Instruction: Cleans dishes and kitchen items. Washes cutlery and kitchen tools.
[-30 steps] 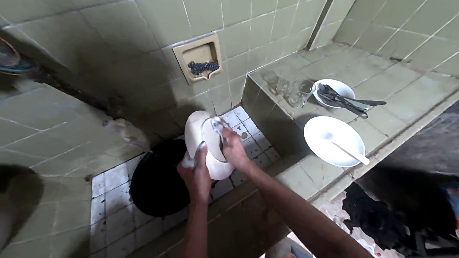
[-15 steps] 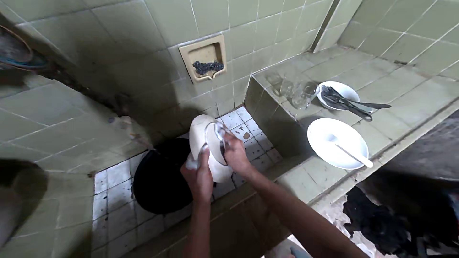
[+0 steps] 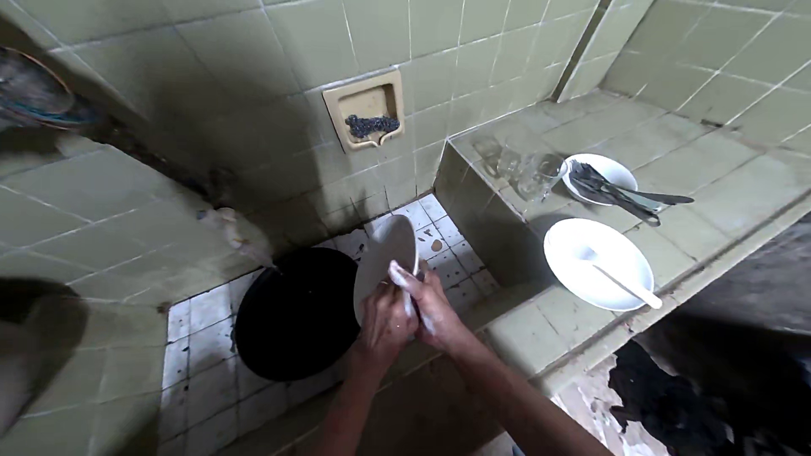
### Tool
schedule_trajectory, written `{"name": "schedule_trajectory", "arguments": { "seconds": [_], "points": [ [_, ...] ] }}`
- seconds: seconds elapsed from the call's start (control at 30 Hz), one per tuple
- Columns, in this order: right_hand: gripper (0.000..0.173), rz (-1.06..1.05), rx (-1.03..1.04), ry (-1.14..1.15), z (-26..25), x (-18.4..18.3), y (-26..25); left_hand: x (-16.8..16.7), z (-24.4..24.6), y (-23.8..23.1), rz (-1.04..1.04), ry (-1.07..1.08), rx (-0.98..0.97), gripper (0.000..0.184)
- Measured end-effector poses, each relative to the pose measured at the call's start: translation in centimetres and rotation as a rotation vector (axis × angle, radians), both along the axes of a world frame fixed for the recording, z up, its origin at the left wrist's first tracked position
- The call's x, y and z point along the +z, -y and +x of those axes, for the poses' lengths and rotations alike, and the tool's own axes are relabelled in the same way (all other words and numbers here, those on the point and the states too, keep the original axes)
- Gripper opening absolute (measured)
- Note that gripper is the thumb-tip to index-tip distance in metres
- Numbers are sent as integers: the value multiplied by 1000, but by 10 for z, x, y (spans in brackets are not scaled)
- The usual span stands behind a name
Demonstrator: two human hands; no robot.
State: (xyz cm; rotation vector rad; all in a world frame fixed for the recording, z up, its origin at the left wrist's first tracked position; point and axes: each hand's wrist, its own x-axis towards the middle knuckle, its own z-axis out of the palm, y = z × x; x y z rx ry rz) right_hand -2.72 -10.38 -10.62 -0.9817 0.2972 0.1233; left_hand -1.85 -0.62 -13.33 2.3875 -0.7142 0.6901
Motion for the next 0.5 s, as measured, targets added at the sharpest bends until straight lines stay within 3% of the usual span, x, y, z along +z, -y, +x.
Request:
{"name": "schedule_trajectory", "arguments": {
  "seconds": [0.07,0.17,0.3,0.4,0.5],
  "points": [
    [28,-116,-81,-68,0,4,2,-8,-1,0,56,1,-95,31],
    [21,-207,-240,-116,5,1,12,-21,8,-19,135,-194,-315,48],
    [14,-383,-205,-74,5,-12,39,-45,39,-62,80,-154,-123,70],
    [12,-486,-141,-3,6,-18,45,-20,49,-74,-218,-485,125,72],
    [19,-623,-119,-77,4,-24,41,4,37,-70,-810,-861,251,36]
  ]
}}
